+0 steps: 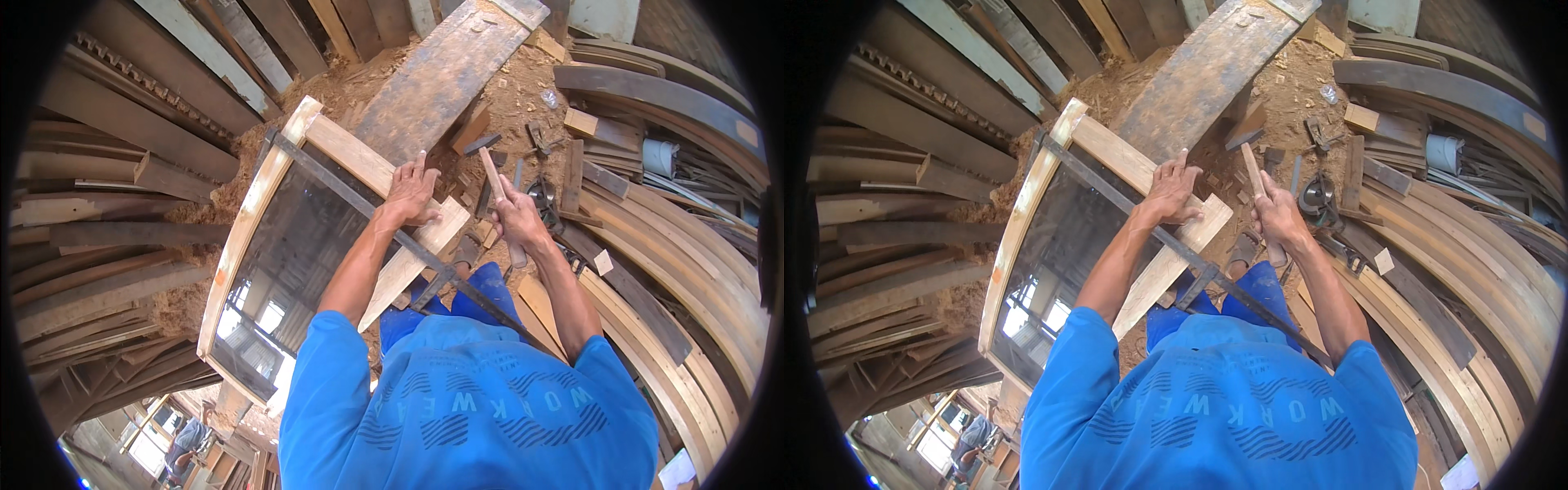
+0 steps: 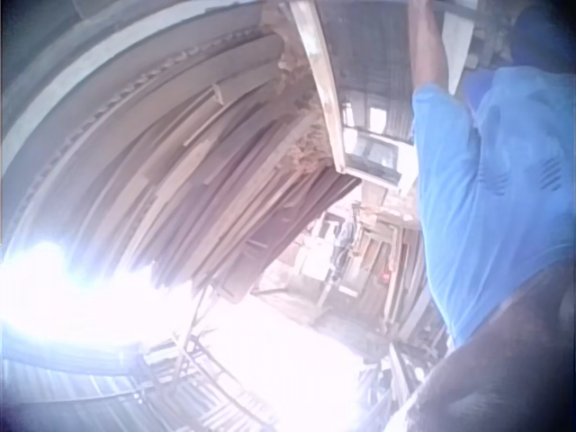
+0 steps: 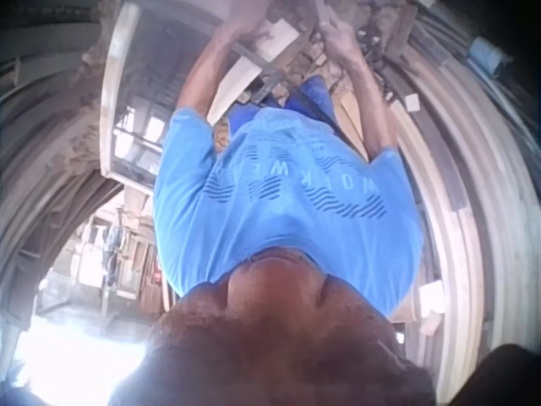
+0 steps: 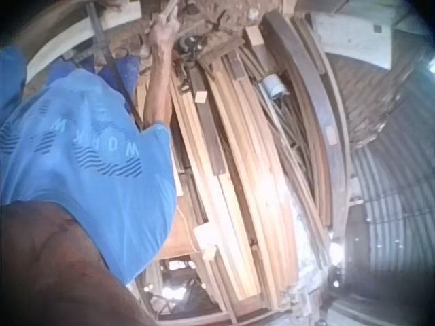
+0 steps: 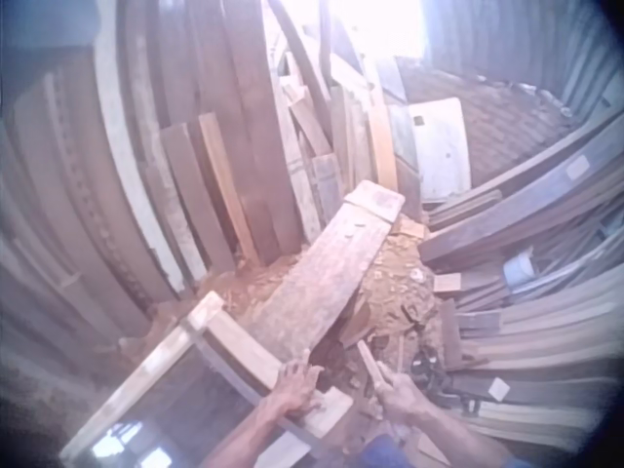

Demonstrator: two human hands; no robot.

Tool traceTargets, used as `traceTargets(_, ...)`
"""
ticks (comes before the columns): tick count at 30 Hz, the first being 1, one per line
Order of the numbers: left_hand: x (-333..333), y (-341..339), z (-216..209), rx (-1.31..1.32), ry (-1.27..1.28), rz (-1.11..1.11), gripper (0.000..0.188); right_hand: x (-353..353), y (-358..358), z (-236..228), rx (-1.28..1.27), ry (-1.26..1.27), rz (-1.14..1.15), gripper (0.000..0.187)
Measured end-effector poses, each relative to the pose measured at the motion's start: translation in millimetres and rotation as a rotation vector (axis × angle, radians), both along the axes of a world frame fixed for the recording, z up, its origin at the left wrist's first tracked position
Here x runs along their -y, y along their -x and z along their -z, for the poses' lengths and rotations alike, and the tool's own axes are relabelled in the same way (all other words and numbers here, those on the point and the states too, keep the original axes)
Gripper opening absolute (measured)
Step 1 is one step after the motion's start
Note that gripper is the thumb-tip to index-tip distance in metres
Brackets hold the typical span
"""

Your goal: The person assembles a wooden window frame by using a hammer to tap wooden pieces into place, using a long metal clamp to secure the frame, and checking the fit with a square ruler.

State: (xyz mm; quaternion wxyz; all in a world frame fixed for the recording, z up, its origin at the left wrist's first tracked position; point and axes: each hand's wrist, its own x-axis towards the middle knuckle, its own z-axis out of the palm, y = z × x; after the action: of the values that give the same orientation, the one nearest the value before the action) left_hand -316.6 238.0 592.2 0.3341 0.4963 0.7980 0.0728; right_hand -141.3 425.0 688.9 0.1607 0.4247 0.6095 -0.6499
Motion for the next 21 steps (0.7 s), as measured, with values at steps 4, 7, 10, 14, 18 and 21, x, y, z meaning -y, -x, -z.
traceTargets(4, -3.3, -0.9, -10.5, 0.006, 0.127, 0.097, 0.047, -6.4, 9.5, 13.2, -0.21, -0.056, -0.134, 0.064)
traceTargets(7, -4.7, -2.0, -9.0, 0.022, 0.108, 0.072, 0.031, -12.1, 42.5, 32.8, -0.307, 0.091, 0.104, 0.061)
traceTargets(10, -7.9, -2.8, -7.0, 0.022, 0.109, 0.07, 0.033, -28.1, 67.4, 80.1, -0.157, -0.219, -0.276, 0.06)
traceTargets(14, -5.6, -3.3, 3.1, 0.021, 0.135, 0.068, 0.033, -19.3, 60.8, 109.8, -0.294, -0.528, -0.405, 0.057)
traceTargets(18, -3.8, -6.3, 9.2, 0.043, 0.046, -0.01, 0.033, -10.3, 22.0, 126.4, -0.16, -0.443, -0.376, 0.059)
traceTargets(21, -5.6, -6.1, -4.0, 0.004, 0.072, 0.021, 0.034, 14.3, -12.6, 105.8, -0.139, -0.571, -0.295, 0.052)
